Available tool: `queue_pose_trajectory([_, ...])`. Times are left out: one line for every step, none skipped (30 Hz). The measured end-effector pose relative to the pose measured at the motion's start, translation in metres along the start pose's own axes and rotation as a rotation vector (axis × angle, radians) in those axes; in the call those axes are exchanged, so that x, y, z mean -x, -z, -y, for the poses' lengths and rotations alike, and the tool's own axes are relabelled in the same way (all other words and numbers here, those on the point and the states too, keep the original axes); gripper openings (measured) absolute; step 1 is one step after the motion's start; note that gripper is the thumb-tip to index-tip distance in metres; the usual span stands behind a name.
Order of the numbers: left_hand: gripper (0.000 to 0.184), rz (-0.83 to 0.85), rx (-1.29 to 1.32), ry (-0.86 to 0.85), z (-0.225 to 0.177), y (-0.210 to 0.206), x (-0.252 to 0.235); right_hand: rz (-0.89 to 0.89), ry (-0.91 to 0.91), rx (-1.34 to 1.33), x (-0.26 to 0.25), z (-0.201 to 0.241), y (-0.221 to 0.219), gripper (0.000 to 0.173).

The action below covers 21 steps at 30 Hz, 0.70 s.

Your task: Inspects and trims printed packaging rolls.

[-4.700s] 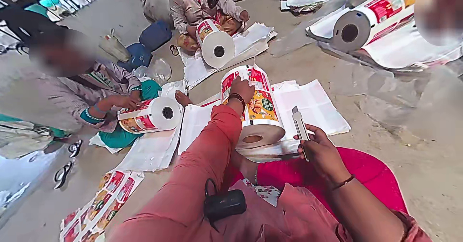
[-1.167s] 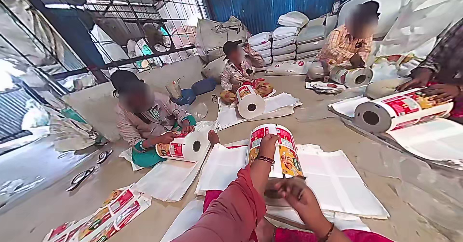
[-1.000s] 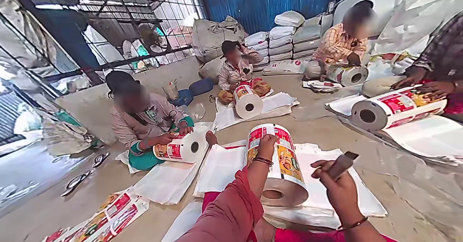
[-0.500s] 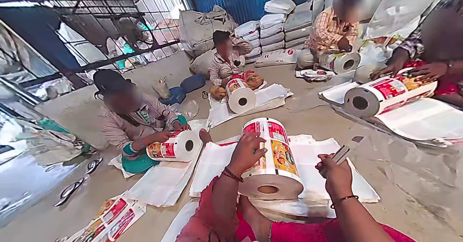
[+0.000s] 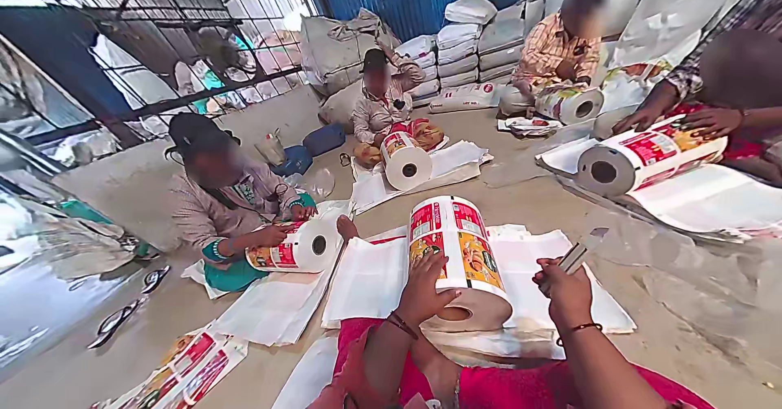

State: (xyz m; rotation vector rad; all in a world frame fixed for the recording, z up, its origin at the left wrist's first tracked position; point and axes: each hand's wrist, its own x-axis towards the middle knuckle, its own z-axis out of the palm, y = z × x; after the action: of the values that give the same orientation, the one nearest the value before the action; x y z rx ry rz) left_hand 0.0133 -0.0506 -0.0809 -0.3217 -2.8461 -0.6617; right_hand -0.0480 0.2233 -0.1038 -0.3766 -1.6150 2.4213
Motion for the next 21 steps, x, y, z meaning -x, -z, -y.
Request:
queue_pose_trajectory([0.069, -0.008, 0.022, -0.004, 0.001, 0.000, 0.000, 0.005, -0.002, 0.012, 0.001, -0.001, -0.001, 0.017])
queue_pose_trajectory([0.062, -0.015, 0.039, -0.009, 0.000, 0.001, -0.001, 0.014, 0.002, 0.021, 0.002, 0.000, -0.003, 0.018])
queue_pose_trajectory([0.054, -0.022, 0.044, -0.015, -0.001, 0.002, -0.001, 0.024, 0.008, 0.030, 0.003, -0.001, -0.004, 0.018])
queue_pose_trajectory([0.047, -0.017, 0.038, -0.015, -0.002, 0.004, -0.001, 0.030, 0.019, 0.035, 0.005, -0.001, -0.006, 0.017])
queue_pose_trajectory([0.043, 0.008, 0.019, -0.011, -0.004, 0.006, -0.002, 0.035, 0.031, 0.040, 0.005, -0.001, -0.006, 0.017])
queue_pose_trajectory([0.041, 0.043, -0.009, -0.005, -0.007, 0.007, -0.002, 0.039, 0.036, 0.047, 0.006, -0.002, -0.005, 0.018])
queue_pose_trajectory([0.040, 0.080, -0.030, 0.003, -0.011, 0.009, -0.004, 0.037, 0.042, 0.054, 0.006, -0.002, -0.003, 0.018])
queue_pose_trajectory([0.039, 0.105, -0.041, 0.010, -0.014, 0.012, -0.007, 0.032, 0.045, 0.055, 0.006, -0.002, -0.002, 0.018])
queue_pose_trajectory([0.038, 0.106, -0.043, 0.014, -0.015, 0.014, -0.010, 0.032, 0.044, 0.053, 0.006, -0.002, -0.002, 0.019])
queue_pose_trajectory([0.037, 0.078, -0.042, 0.021, -0.016, 0.016, -0.012, 0.031, 0.041, 0.053, 0.006, -0.002, -0.002, 0.019])
queue_pose_trajectory([0.038, 0.048, -0.041, 0.050, -0.016, 0.018, -0.013, 0.031, 0.042, 0.056, 0.005, -0.002, -0.002, 0.020])
queue_pose_trajectory([0.043, 0.023, -0.025, 0.092, -0.016, 0.020, -0.014, 0.037, 0.046, 0.063, 0.004, -0.002, -0.001, 0.022])
queue_pose_trajectory([0.049, -0.005, -0.006, 0.141, -0.016, 0.020, -0.014, 0.044, 0.053, 0.074, 0.003, -0.001, 0.001, 0.025])
queue_pose_trajectory([0.053, -0.030, 0.007, 0.190, -0.017, 0.020, -0.012, 0.050, 0.055, 0.086, 0.003, -0.001, 0.003, 0.028])
queue_pose_trajectory([0.053, -0.042, 0.015, 0.240, -0.018, 0.020, -0.010, 0.050, 0.051, 0.101, 0.003, -0.002, 0.005, 0.030])
queue_pose_trajectory([0.050, -0.043, 0.009, 0.288, -0.019, 0.022, -0.009, 0.048, 0.048, 0.111, 0.003, -0.003, 0.006, 0.031])
queue_pose_trajectory([0.047, -0.044, -0.009, 0.322, -0.018, 0.023, -0.008, 0.045, 0.046, 0.118, 0.003, -0.003, 0.006, 0.031])
queue_pose_trajectory([0.047, -0.053, -0.024, 0.343, -0.016, 0.023, -0.005, 0.042, 0.039, 0.128, 0.003, -0.004, 0.006, 0.028])
queue_pose_trajectory([0.044, -0.093, -0.045, 0.339, -0.013, 0.023, -0.003, 0.037, 0.031, 0.136, 0.003, -0.006, 0.006, 0.024])
queue_pose_trajectory([0.042, -0.150, -0.055, 0.328, -0.008, 0.025, 0.000, 0.034, 0.026, 0.139, 0.001, -0.007, 0.006, 0.021])
queue_pose_trajectory([0.041, -0.212, -0.055, 0.325, -0.003, 0.030, 0.003, 0.032, 0.025, 0.137, 0.000, -0.008, 0.006, 0.020])
